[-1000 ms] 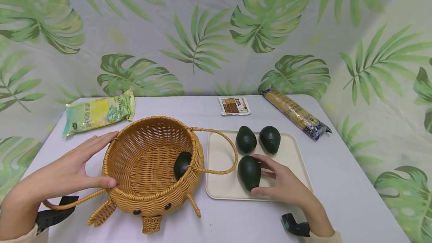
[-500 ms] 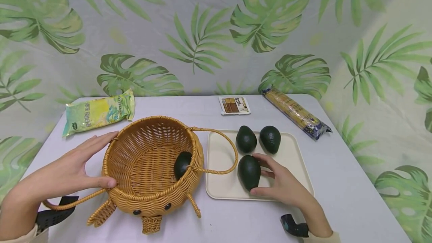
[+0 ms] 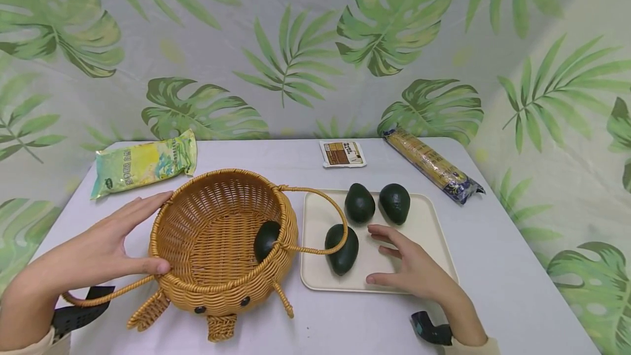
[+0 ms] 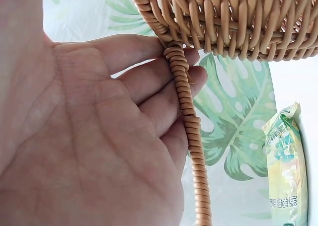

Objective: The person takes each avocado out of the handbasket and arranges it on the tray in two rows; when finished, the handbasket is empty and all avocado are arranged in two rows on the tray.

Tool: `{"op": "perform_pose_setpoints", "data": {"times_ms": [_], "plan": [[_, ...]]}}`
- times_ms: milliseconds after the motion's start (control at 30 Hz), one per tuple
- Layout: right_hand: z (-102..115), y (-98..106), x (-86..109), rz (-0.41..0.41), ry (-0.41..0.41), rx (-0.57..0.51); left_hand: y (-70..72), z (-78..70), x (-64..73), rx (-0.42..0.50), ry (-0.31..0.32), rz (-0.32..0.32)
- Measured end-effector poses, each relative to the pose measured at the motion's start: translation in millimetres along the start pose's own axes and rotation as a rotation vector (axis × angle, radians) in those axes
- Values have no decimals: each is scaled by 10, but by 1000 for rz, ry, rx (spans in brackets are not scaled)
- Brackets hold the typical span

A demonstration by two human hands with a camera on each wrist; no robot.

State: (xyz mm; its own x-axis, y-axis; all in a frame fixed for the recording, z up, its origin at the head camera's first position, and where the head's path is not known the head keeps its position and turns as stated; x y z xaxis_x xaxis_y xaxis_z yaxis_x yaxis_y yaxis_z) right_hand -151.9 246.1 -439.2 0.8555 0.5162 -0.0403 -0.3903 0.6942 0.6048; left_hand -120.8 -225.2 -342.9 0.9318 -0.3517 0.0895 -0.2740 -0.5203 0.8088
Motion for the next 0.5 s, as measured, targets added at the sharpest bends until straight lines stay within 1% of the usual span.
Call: {"op": "perform_pose_setpoints", "data": {"times_ms": [233,367,500], "plan": [[72,-70,-86,6,22,-6,6,-6,2,-4,1,5],[132,-161,-157,8,45,39,1,2,-4,-9,1,2],[175,-233,-207,-13,60,88,-1,3,-13,-23,-7,2]]}}
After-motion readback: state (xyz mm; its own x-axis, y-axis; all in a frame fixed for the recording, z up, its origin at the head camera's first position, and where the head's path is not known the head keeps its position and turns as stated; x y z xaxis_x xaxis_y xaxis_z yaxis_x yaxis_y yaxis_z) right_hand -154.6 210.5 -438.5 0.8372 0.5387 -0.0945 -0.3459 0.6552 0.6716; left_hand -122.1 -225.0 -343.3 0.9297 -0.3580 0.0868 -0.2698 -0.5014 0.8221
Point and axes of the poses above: each hand's wrist, its own x-axis away from the middle knuckle, its own y-axis out of the back of the hand, z = x × y, the point moved 8 cm from there along -x, towards the middle knuckle, and after that the axes turned 1 degree about z, right-handed, at the moved point
